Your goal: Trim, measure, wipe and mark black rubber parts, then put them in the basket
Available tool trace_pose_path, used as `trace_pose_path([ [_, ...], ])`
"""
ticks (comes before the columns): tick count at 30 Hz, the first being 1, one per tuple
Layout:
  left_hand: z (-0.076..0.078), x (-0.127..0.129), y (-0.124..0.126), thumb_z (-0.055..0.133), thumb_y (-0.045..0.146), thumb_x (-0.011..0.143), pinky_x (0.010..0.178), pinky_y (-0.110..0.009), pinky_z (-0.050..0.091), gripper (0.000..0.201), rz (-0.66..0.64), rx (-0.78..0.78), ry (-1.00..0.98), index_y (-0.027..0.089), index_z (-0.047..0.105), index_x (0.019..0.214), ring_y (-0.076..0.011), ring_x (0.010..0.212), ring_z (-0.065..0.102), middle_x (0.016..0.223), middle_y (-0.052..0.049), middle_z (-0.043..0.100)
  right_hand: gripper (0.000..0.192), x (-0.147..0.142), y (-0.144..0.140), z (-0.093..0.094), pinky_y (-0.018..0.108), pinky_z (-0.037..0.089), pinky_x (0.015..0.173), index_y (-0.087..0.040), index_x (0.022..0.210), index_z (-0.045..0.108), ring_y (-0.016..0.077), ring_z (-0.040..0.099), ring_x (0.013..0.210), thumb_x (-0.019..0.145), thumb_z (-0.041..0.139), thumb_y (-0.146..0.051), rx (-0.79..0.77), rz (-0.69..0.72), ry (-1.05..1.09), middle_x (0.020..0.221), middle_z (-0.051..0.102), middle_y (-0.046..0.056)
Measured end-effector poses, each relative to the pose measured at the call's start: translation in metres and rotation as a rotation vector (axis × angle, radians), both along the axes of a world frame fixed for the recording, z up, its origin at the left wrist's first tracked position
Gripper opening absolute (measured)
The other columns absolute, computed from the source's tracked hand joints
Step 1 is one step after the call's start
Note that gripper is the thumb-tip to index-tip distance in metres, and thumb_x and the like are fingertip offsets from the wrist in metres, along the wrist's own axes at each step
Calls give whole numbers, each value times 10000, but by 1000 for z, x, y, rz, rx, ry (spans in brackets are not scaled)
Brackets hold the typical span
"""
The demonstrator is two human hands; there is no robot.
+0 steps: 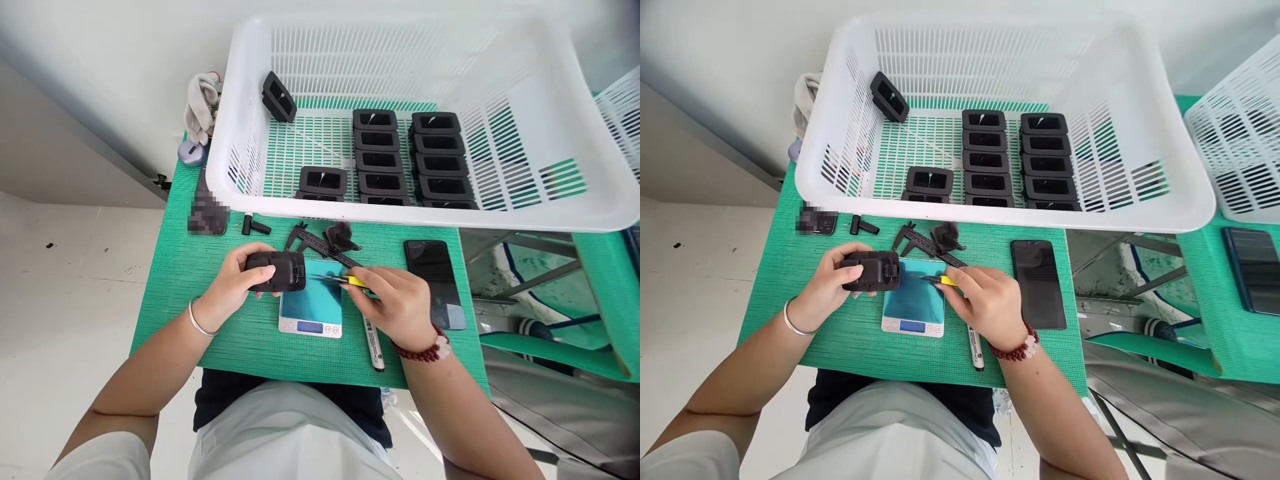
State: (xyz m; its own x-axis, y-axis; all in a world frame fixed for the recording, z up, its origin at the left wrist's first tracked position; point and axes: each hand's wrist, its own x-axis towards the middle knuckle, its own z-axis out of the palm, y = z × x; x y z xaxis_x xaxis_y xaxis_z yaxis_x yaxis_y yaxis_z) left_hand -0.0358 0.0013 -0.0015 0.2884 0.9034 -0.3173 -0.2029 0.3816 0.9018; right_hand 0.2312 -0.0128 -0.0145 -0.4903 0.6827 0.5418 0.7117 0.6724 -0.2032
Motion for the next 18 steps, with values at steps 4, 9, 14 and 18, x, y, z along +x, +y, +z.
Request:
trace_pose_path([
  [4,3,0,1,791,409,650,344,-185,350,370,-32,-7,8,149,645,870,-171,475,658,643,-12,672,94,0,-1,1,237,434,516,-167,928,632,112,624,571,902,644,-257,-11,85,21,717,716,17],
  [9,1,-2,1,788,393,645,342,-185,357,367,-50,-30,-32,151,651,883,-175,476,661,645,-15,678,61,0,-1,1,240,461,529,-169,921,623,122,638,578,902,635,-226,-13,53,45,699,709,16],
  [14,-2,-5,2,789,423,630,334,-186,381,384,-148,-34,-82,146,665,866,-162,439,632,617,-18,671,94,0,-2,1,240,477,543,-172,943,639,120,648,588,914,619,-259,-63,140,92,722,718,17],
  [18,-4,-5,2,798,428,617,352,-201,447,391,-172,-50,-104,149,674,861,-160,445,634,628,-21,682,83,2,-2,1,240,474,539,-181,963,641,125,648,590,884,645,-207,-32,61,82,704,713,5],
])
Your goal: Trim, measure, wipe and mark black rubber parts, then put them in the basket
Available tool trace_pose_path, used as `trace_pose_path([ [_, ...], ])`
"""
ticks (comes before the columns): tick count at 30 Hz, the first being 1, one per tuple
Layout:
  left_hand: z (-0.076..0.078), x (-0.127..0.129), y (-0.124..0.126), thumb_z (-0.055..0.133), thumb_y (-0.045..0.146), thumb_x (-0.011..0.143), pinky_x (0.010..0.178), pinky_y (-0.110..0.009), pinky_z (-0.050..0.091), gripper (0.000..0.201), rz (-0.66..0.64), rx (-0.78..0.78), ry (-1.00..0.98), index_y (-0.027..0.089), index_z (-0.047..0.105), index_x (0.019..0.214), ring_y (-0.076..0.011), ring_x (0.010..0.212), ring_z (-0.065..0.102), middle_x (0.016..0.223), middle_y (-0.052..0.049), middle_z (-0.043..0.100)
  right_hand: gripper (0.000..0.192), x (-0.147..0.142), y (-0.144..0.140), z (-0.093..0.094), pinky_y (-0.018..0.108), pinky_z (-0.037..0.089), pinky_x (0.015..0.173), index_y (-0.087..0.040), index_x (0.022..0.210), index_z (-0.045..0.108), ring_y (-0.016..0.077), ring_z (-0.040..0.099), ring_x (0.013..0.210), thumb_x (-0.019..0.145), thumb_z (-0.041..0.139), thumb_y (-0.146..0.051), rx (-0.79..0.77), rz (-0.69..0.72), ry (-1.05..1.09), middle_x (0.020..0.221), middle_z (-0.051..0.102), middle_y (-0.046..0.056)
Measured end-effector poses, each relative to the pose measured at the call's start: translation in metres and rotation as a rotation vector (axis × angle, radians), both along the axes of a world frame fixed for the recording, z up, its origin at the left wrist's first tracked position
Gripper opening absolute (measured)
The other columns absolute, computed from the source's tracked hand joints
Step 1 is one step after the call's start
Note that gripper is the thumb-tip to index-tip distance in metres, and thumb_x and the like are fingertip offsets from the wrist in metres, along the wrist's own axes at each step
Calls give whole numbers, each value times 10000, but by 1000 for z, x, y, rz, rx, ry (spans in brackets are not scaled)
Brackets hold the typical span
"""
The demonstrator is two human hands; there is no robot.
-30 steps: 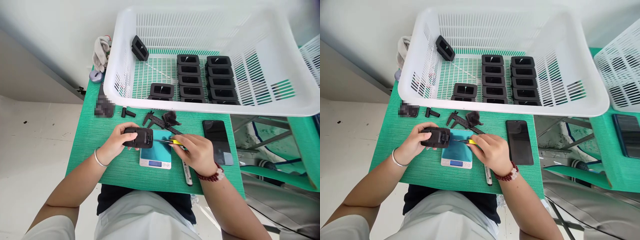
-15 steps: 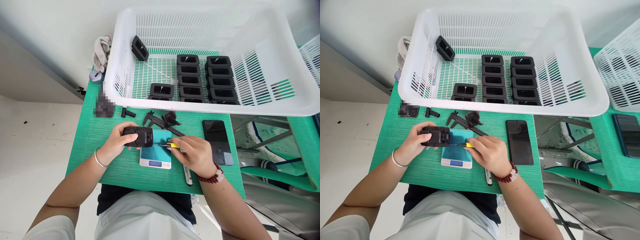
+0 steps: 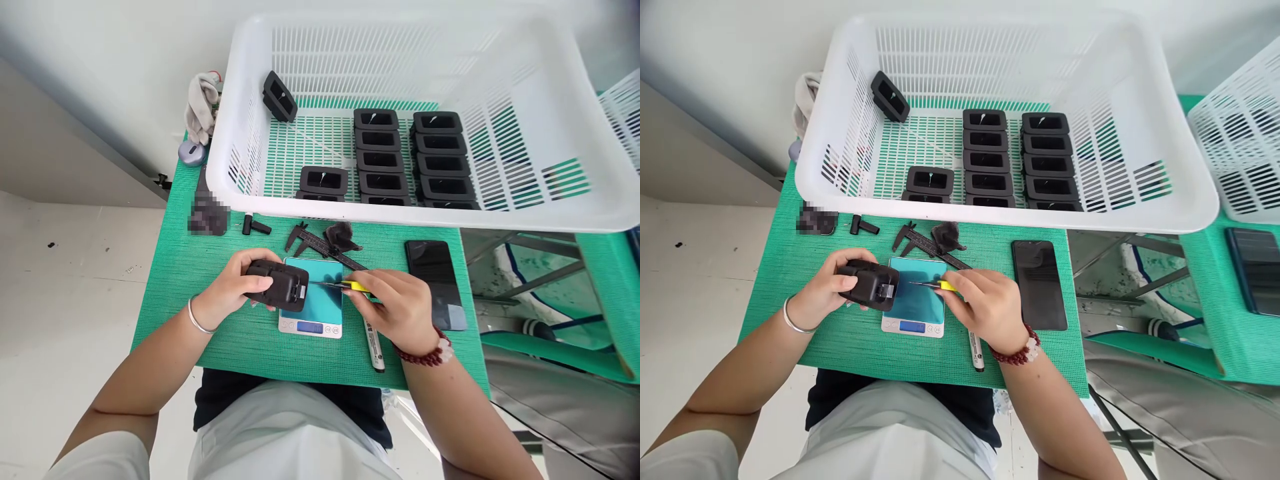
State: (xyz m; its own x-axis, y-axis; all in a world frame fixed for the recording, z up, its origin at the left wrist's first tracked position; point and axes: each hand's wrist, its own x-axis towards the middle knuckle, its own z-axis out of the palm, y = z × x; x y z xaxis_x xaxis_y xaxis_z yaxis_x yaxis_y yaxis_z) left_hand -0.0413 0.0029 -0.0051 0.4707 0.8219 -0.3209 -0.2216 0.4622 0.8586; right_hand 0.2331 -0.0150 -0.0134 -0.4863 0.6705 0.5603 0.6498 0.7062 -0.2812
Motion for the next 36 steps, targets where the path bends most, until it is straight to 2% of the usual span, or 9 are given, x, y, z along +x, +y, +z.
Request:
trace_pose_path([
  [5,-1,0,0,800,430,626,366,-223,490,387,-2,-1,-30,152,681,866,-161,440,631,638,-20,686,86,0,0,1,241,459,528,-181,961,613,117,642,581,927,600,-259,-9,93,7,724,720,17],
  [10,3,2,1,815,435,622,341,-185,438,390,-58,12,-29,146,684,849,-156,439,630,621,-31,689,83,0,-1,1,243,454,514,-173,938,611,124,630,563,878,654,-209,70,-49,-60,687,705,9],
  [16,2,0,1,814,421,615,375,-238,516,386,56,-10,-58,159,677,864,-184,469,661,651,-20,695,107,-1,-5,0,257,467,541,-162,972,598,130,630,585,896,631,-229,47,34,1,727,713,31],
  [19,1,-1,1,814,417,623,376,-224,509,387,20,5,-46,150,677,868,-172,458,651,640,-20,691,91,-2,-4,1,252,456,535,-165,962,593,120,614,567,897,627,-218,40,56,-16,709,703,19],
  [24,2,0,0,823,422,622,339,-168,438,402,-51,60,-73,135,679,864,-141,428,624,614,-17,683,93,2,-3,2,244,449,526,-167,944,595,129,631,577,870,650,-182,80,-62,-49,690,705,18],
  [30,1,-1,1,818,418,629,363,-194,484,396,-18,53,-71,146,684,884,-146,434,633,642,-11,694,87,0,-5,3,245,450,545,-171,972,600,119,617,572,901,614,-220,26,69,-7,719,708,21],
  [34,0,-1,1,826,410,627,327,-146,404,397,-63,69,-37,137,685,878,-154,450,653,625,-22,694,77,0,-5,5,242,439,539,-170,953,595,122,619,580,891,630,-196,57,-16,-58,718,712,22],
  [36,-1,0,1,823,418,627,333,-157,423,403,-53,51,-38,138,682,881,-152,446,647,632,-21,694,78,0,-5,6,244,437,541,-165,953,595,124,620,587,891,631,-195,61,-16,-63,719,714,27],
])
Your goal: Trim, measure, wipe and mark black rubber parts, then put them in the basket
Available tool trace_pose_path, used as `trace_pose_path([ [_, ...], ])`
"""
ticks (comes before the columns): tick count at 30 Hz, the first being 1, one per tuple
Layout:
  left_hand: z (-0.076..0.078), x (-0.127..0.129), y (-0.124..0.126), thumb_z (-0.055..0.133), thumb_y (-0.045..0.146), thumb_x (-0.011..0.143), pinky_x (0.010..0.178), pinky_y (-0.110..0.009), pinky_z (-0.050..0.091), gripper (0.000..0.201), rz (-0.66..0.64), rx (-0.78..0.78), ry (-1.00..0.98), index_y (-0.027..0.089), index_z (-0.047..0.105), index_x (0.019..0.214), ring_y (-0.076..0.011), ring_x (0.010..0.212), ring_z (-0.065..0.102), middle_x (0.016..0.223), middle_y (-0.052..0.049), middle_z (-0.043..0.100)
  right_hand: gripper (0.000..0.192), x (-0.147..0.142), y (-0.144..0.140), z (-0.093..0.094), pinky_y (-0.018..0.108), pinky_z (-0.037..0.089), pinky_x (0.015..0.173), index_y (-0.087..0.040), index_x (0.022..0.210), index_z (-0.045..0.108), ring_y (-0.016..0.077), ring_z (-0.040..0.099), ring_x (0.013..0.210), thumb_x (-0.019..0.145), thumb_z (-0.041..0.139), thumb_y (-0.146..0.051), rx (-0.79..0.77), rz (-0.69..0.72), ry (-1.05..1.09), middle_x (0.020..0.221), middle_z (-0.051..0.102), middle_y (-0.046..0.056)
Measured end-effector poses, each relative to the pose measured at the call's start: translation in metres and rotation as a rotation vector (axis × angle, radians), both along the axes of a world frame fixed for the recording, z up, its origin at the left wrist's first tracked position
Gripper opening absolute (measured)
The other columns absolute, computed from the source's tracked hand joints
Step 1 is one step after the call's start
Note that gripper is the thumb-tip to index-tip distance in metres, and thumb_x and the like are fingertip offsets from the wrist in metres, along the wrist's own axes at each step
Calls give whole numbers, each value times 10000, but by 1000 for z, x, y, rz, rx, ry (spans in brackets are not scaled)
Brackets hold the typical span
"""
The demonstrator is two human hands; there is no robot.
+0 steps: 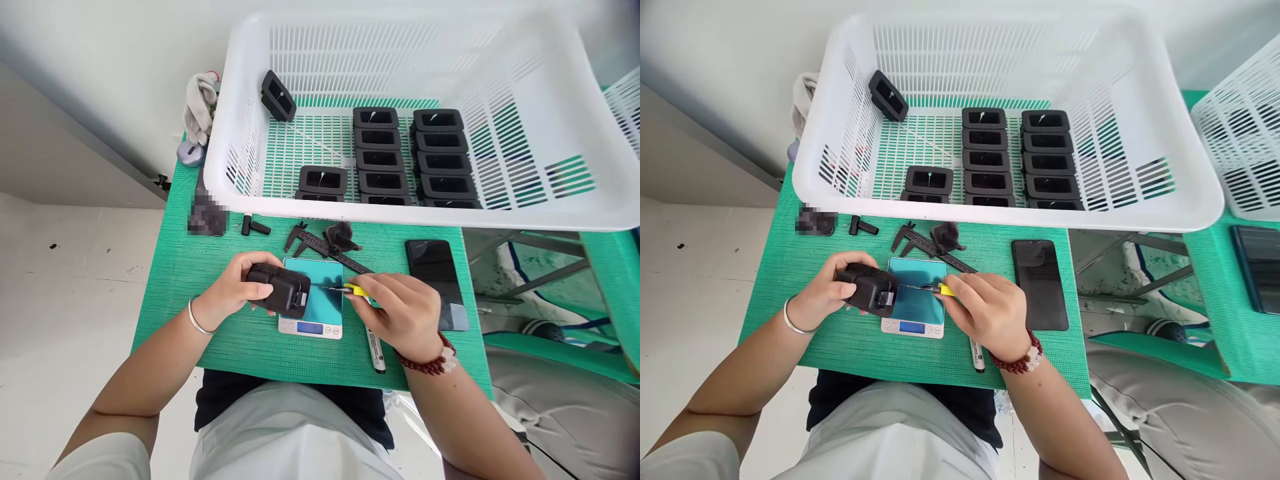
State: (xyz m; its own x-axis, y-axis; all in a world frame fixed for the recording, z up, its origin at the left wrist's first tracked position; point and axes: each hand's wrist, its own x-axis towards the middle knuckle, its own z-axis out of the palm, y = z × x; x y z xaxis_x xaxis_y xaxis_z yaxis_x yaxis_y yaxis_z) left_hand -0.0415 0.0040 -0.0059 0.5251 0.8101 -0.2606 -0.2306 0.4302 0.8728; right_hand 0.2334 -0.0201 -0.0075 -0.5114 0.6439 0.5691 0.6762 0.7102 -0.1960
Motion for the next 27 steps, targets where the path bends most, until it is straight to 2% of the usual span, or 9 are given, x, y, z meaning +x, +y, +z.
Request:
trace_pose_path([
  [4,-1,0,1,820,418,618,364,-202,490,412,55,-43,4,142,671,886,-159,451,647,656,-16,693,76,-1,-1,1,250,427,538,-157,955,602,118,610,570,919,604,-224,-15,54,9,712,710,28],
  [8,-2,-1,2,821,402,615,385,-216,510,401,55,-37,39,138,666,874,-165,463,654,658,-20,692,69,-3,0,3,246,414,525,-159,928,618,105,598,552,923,605,-227,-5,-10,-38,706,711,20],
  [12,-2,0,1,818,408,620,355,-193,454,405,64,-28,62,138,665,882,-179,474,667,658,-23,692,73,-2,1,3,244,412,513,-162,914,623,97,594,541,924,608,-233,3,-17,-37,686,706,7],
  [20,-4,-1,3,814,414,629,333,-175,399,398,95,-18,76,141,668,879,-176,466,666,641,-18,690,99,0,0,1,248,435,530,-162,957,619,109,628,568,911,635,-249,-32,64,-24,724,723,13],
  [24,-2,-3,3,815,423,634,349,-173,418,395,25,26,56,140,669,868,-158,455,652,631,-15,689,99,-2,1,1,244,420,523,-159,932,623,106,617,553,924,619,-257,-43,42,-1,718,723,22],
  [27,-1,-4,0,819,425,630,354,-160,413,408,-68,43,59,130,675,871,-148,450,644,613,-20,688,89,0,3,1,242,401,510,-158,897,633,108,610,550,916,626,-245,-27,-37,-43,696,715,18],
])
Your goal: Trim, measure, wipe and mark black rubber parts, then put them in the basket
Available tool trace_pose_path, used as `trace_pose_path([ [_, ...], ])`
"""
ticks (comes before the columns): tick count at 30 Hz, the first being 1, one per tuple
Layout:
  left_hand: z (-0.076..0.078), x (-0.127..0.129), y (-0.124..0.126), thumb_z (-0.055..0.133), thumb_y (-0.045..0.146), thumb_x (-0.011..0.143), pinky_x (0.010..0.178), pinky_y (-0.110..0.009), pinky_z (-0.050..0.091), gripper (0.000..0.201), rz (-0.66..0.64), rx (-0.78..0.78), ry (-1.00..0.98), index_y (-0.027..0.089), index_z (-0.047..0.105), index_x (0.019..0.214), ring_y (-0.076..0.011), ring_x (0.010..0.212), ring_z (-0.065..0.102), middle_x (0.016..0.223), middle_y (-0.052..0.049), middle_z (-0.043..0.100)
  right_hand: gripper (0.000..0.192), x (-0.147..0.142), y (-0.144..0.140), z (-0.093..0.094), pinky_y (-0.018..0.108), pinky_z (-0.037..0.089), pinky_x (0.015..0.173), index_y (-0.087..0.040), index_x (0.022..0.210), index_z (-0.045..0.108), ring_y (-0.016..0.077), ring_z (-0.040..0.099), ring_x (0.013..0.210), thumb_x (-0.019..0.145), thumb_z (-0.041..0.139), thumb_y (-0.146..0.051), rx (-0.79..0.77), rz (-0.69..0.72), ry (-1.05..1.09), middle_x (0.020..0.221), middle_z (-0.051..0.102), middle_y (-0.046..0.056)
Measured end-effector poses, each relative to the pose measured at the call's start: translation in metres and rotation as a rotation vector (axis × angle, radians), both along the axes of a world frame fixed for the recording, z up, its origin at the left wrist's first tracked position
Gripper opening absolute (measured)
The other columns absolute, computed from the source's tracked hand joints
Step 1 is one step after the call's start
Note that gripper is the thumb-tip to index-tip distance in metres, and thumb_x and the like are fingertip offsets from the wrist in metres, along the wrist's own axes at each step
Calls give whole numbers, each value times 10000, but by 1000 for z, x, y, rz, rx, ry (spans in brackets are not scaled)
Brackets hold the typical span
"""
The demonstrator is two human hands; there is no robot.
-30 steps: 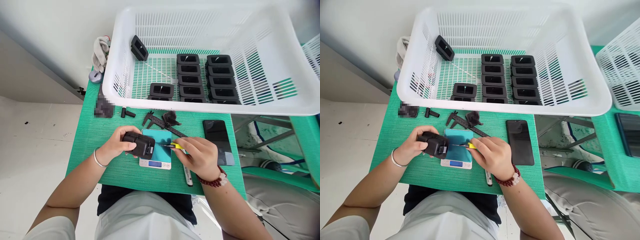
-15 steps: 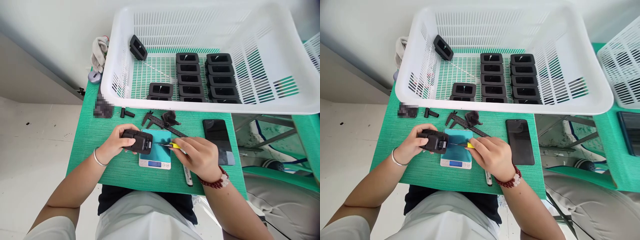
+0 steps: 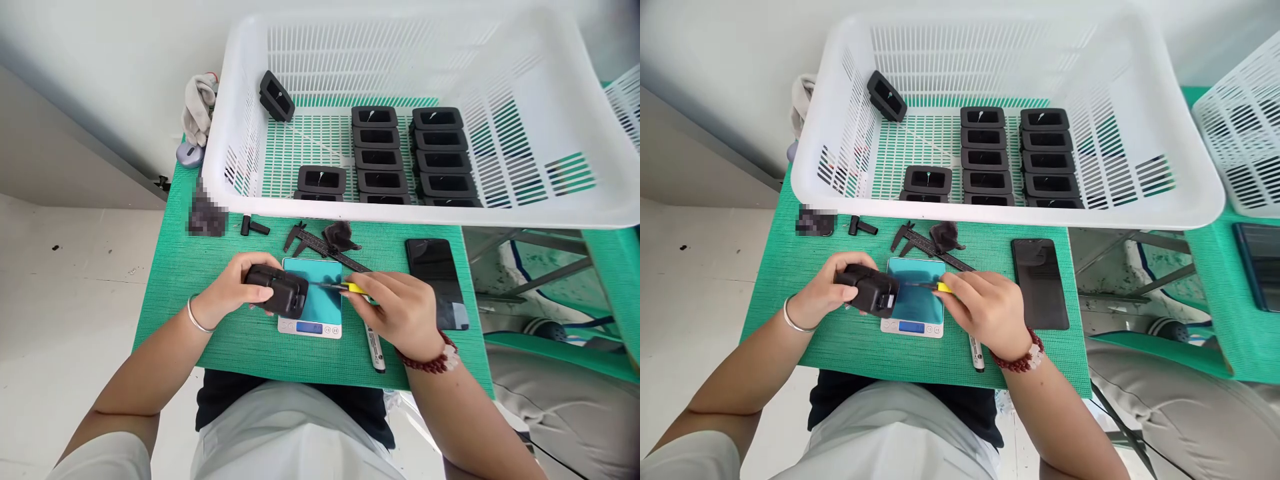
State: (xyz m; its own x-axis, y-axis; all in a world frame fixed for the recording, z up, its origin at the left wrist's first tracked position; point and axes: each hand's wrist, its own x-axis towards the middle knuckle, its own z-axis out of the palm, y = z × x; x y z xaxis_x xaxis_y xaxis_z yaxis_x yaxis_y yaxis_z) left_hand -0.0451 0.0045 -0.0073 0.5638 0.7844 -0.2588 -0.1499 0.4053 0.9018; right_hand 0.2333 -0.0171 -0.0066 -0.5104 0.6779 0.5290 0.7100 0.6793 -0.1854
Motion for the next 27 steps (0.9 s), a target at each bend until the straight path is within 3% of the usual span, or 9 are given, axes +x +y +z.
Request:
trace_pose_path([
  [2,0,0,-1,822,412,628,355,-157,416,415,-13,-1,0,131,678,898,-147,456,647,628,-22,694,83,2,1,0,241,391,499,-162,877,637,104,600,541,905,640,-241,12,-54,-25,674,707,6],
  [8,0,-5,6,812,401,621,386,-252,538,389,210,-58,-45,148,673,882,-189,482,674,675,-20,706,75,-2,-2,-1,247,412,507,-157,900,635,112,612,552,898,645,-232,4,-24,37,687,710,19],
  [12,3,-4,7,815,390,628,331,-181,460,426,189,-41,-39,150,656,942,-157,438,647,650,-15,702,90,-8,-5,-2,253,431,527,-155,924,634,111,612,562,917,619,-243,-7,44,61,708,712,17],
  [17,3,-1,5,835,387,608,396,-234,547,426,216,-68,-66,151,613,885,-168,484,669,676,-12,709,96,-9,-5,-1,253,433,538,-147,928,633,107,607,567,924,608,-240,-8,71,73,720,714,25],
  [22,1,1,3,835,362,620,364,-172,484,405,91,-30,-128,151,604,877,-131,461,644,682,-3,698,76,-6,-3,-3,249,419,522,-152,902,631,110,604,562,890,654,-224,5,-17,58,684,700,12],
  [27,3,3,3,829,381,627,384,-180,497,415,120,-37,-120,154,602,890,-119,460,628,670,11,680,77,-3,-5,-3,252,446,546,-162,945,625,125,634,604,885,645,-206,24,6,84,723,717,20],
])
